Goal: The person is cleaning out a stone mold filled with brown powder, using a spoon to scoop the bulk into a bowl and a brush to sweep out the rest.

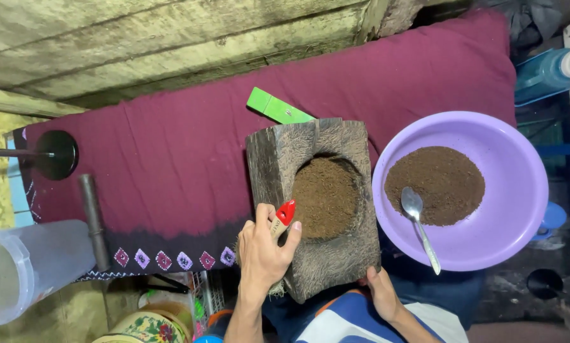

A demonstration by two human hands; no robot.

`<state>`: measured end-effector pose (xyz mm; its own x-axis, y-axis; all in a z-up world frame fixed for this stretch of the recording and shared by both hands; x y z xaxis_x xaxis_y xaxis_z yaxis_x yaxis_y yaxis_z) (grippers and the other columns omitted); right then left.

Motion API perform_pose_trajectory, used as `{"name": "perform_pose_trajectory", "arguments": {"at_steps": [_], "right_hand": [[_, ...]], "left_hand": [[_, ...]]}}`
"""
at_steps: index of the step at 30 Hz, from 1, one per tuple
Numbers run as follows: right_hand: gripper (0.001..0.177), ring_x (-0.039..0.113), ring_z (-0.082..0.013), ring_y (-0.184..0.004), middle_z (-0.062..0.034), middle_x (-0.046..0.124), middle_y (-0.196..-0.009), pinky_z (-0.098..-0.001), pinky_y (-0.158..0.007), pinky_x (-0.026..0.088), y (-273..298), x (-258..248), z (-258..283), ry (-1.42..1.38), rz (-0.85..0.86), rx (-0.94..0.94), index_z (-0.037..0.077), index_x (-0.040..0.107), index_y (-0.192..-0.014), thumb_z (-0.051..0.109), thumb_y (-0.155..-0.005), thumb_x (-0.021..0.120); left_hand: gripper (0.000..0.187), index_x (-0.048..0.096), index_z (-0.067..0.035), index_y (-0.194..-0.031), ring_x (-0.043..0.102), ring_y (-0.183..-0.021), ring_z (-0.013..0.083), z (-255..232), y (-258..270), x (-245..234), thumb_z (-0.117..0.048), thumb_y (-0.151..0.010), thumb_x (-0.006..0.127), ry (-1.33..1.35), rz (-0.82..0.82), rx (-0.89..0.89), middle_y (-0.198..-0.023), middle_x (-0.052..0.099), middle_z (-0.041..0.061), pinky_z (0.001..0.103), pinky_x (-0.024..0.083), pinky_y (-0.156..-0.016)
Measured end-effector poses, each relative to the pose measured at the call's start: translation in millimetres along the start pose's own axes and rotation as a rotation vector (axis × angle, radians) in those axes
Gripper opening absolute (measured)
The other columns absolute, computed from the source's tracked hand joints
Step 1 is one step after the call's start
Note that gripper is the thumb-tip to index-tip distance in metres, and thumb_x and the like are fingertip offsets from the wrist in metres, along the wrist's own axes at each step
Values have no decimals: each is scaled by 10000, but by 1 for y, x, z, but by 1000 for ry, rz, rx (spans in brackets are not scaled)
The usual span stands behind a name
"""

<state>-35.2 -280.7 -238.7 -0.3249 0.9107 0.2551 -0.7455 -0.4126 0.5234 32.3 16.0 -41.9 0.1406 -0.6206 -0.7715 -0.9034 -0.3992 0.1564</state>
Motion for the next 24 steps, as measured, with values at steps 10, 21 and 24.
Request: {"name": "perform_pose_trajectory", "arguments": {"at_steps": [10, 21, 24], "right_hand": [[699, 613, -194, -869, -145, 709, -1067, -330, -827, 498, 5, 3, 1, 74, -5, 8, -38, 611, -1239, 572, -971, 399], [706, 632, -258, -1159, -163, 671, -1301, -394, -1055, 459, -2, 3, 40, 278, 150, -206, -16, 555, -1335, 568, -1003, 339], [667, 689, -331, -1164, -231, 658, -1319, -453, -1049, 542, -4, 2, 43, 93, 237, -124, -37, 494, -1382, 501, -999, 400]], "left_hand": [[414, 572, -93, -1009, 582, -587, 311, -2, 7, -2, -442, -815, 682, 28, -34, -13, -705, 668, 85, 447, 506, -636], [318, 556, -82, -899, 593, -420, 287, -10, 17, -3, -369, -840, 679, 82, -110, 53, -550, 641, 73, 404, 471, -505], [339, 565, -83, -928, 620, -484, 317, -12, 22, -1, -389, -838, 681, 72, -118, 21, -607, 661, 87, 418, 482, -551]]}}
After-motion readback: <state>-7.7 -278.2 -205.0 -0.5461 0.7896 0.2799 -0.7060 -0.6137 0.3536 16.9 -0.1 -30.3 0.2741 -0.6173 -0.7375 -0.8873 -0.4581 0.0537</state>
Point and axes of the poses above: each hand's wrist, its own y-axis away from the middle knuckle, its own x-axis out of the palm, z = x × y, the point moved 2 cm from there along -y, towards the middle knuckle
